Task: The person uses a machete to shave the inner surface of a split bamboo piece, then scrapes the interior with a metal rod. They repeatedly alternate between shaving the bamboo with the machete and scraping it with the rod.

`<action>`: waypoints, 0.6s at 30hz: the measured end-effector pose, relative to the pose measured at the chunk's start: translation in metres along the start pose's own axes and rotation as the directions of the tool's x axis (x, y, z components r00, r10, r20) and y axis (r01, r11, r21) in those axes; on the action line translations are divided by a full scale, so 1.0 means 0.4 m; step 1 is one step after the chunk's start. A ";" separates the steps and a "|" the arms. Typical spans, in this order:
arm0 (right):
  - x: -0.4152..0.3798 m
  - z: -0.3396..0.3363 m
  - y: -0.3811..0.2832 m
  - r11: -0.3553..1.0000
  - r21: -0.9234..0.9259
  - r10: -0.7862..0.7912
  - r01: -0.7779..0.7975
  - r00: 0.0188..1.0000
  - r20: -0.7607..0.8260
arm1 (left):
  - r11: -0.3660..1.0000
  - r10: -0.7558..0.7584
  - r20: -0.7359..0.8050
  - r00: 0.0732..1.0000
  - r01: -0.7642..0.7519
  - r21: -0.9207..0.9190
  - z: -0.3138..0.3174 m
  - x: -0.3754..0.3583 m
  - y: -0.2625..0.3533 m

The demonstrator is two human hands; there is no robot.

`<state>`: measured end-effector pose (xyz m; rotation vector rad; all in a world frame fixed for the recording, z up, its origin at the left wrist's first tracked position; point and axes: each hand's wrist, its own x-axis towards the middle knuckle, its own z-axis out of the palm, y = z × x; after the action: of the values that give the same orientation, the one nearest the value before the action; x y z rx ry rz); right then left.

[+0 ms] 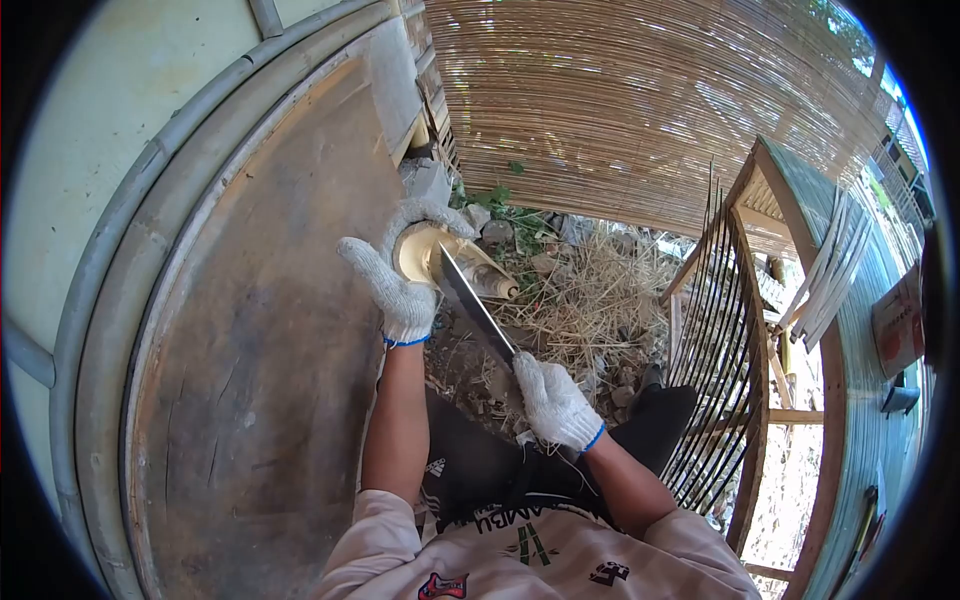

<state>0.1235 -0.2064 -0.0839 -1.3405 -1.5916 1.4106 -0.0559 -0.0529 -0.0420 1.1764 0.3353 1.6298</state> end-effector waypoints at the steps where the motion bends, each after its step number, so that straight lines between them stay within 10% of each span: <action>1: -0.015 0.012 -0.014 0.980 -0.152 -0.145 0.128 0.983 -0.108 | 0.999 0.005 -0.051 0.999 -0.003 0.042 -0.002 -0.001 -0.001; 6: -0.024 0.051 0.006 0.876 -0.300 -0.470 0.378 0.808 -0.355 | 0.998 0.021 0.017 1.000 -0.022 0.063 0.008 -0.003 0.001; 12: 0.045 0.034 0.058 0.854 -0.446 -0.437 0.268 0.834 -0.338 | 0.998 0.022 0.079 0.997 -0.027 0.064 0.013 0.004 0.006; 14: 0.030 -0.006 0.027 1.000 -0.006 0.007 -0.007 1.000 -0.002 | 0.995 -0.060 0.021 0.998 0.061 -0.074 -0.002 0.002 0.002; 16: 0.003 0.001 -0.025 0.998 -0.001 0.063 -0.064 0.993 -0.096 | 0.998 -0.048 -0.026 0.999 0.048 -0.029 0.011 -0.004 0.008; 18: -0.012 0.019 -0.015 0.932 -0.305 -0.292 0.198 0.907 -0.305 | 0.999 -0.038 -0.069 0.997 0.039 0.015 0.012 0.001 0.010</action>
<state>0.1161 -0.2128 -0.0790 -1.3877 -1.6784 0.7755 -0.0541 -0.0557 -0.0366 1.1211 0.4135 1.6393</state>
